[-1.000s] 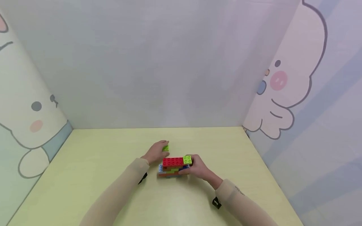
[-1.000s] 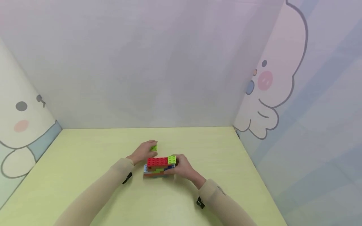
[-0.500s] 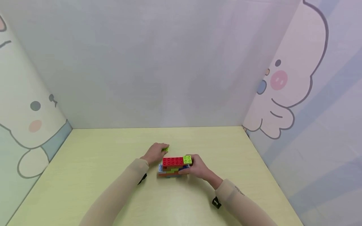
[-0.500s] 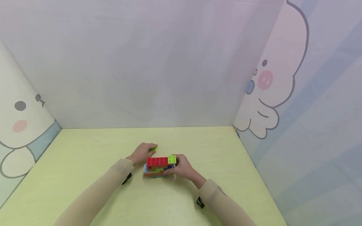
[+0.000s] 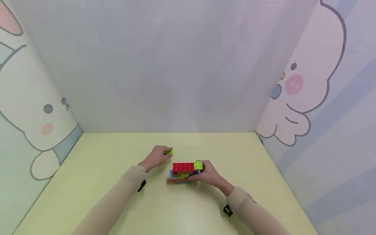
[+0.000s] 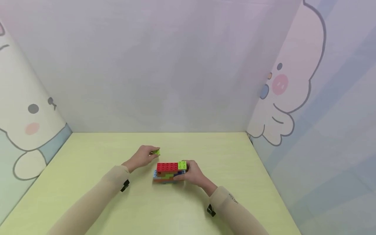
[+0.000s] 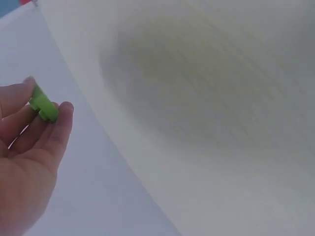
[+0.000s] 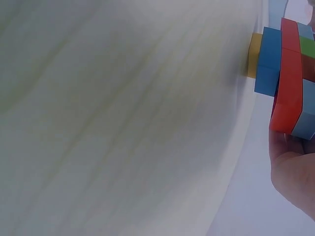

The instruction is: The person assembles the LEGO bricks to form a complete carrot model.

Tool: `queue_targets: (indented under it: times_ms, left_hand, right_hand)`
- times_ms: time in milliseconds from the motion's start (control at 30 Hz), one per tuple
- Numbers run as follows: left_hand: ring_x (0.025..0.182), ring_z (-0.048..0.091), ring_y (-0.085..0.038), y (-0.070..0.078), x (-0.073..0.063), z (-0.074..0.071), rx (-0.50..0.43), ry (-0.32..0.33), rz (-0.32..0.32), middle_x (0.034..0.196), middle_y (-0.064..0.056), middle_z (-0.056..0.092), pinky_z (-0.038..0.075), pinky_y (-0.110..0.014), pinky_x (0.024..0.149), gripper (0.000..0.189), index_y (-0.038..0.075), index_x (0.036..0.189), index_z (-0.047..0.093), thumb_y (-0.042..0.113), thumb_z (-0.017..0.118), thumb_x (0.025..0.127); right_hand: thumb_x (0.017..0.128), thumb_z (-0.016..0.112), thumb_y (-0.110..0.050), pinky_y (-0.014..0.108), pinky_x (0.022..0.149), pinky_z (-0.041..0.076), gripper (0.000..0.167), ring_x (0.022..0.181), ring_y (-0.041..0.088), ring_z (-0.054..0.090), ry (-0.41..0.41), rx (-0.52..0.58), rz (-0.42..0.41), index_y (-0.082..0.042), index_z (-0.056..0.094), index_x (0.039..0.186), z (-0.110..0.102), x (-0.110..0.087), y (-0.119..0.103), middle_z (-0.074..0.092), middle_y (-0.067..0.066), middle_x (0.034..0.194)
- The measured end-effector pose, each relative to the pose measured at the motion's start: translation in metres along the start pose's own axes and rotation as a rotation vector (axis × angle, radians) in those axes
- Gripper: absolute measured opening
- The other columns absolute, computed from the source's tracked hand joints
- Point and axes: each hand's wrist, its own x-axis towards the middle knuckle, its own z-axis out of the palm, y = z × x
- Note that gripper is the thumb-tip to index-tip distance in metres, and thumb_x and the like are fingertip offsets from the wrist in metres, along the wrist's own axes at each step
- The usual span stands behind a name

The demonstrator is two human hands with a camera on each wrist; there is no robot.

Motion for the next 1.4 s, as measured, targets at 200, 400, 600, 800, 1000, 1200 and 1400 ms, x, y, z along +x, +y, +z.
queue_targets:
  times_ms: [200,400,600,800,1000,1200,1400]
  left_hand:
    - [0.093,0.062,-0.02,0.006,-0.021,-0.012,-0.032,0.07,0.067,0.109,-0.009,0.067,0.051,-0.037,0.08,0.037,-0.001,0.123,0.063,0.011,0.069,0.088]
    - [0.094,0.062,-0.02,0.019,-0.04,-0.027,-0.07,0.104,0.091,0.107,-0.006,0.068,0.05,-0.042,0.083,0.036,0.0,0.121,0.064,0.011,0.07,0.087]
    - [0.098,0.062,-0.02,0.034,-0.053,-0.035,-0.089,0.09,0.18,0.115,-0.009,0.065,0.05,-0.041,0.083,0.038,0.0,0.123,0.063,0.012,0.07,0.088]
    - [0.097,0.062,-0.016,0.047,-0.06,-0.038,-0.084,0.087,0.233,0.112,-0.004,0.065,0.05,-0.033,0.083,0.035,0.003,0.121,0.065,0.011,0.071,0.087]
    - [0.094,0.061,-0.013,0.056,-0.065,-0.033,-0.066,0.058,0.286,0.108,0.0,0.065,0.05,-0.032,0.078,0.034,0.004,0.118,0.067,0.01,0.072,0.085]
    - [0.096,0.061,-0.015,0.058,-0.067,-0.026,-0.052,0.067,0.31,0.108,-0.002,0.065,0.05,-0.032,0.079,0.034,0.004,0.118,0.067,0.012,0.073,0.085]
    - [0.093,0.062,-0.013,0.058,-0.066,-0.022,-0.057,0.08,0.313,0.107,-0.001,0.066,0.051,-0.034,0.077,0.033,0.005,0.116,0.068,0.013,0.074,0.084]
  right_hand:
    - [0.072,0.083,-0.005,0.033,0.079,0.051,0.035,0.089,0.017,0.064,0.005,0.004,-0.005,-0.006,0.068,0.104,-0.001,0.0,0.002,0.069,-0.001,0.097]
    - [0.073,0.083,-0.006,0.034,0.079,0.051,0.036,0.09,0.017,0.064,0.004,0.004,-0.008,-0.005,0.068,0.105,-0.002,-0.001,0.002,0.069,0.0,0.098]
    - [0.073,0.083,-0.005,0.034,0.08,0.051,0.037,0.092,0.018,0.064,0.007,0.004,-0.004,-0.005,0.067,0.107,-0.003,-0.001,0.002,0.069,0.001,0.099]
    - [0.073,0.083,-0.005,0.034,0.081,0.05,0.038,0.092,0.018,0.064,0.001,0.008,-0.006,-0.005,0.068,0.108,-0.003,0.001,0.001,0.069,0.0,0.099]
    - [0.073,0.083,-0.006,0.034,0.081,0.05,0.037,0.092,0.018,0.064,-0.009,0.013,-0.008,-0.005,0.068,0.108,-0.002,0.001,0.002,0.069,0.001,0.1]
    - [0.073,0.083,-0.006,0.034,0.081,0.051,0.038,0.093,0.019,0.064,-0.015,0.02,-0.008,-0.005,0.067,0.108,0.0,0.001,0.002,0.069,0.001,0.1]
    - [0.073,0.083,-0.006,0.034,0.081,0.05,0.038,0.092,0.018,0.064,-0.008,0.011,-0.01,-0.006,0.067,0.108,0.0,0.0,0.002,0.069,0.0,0.1]
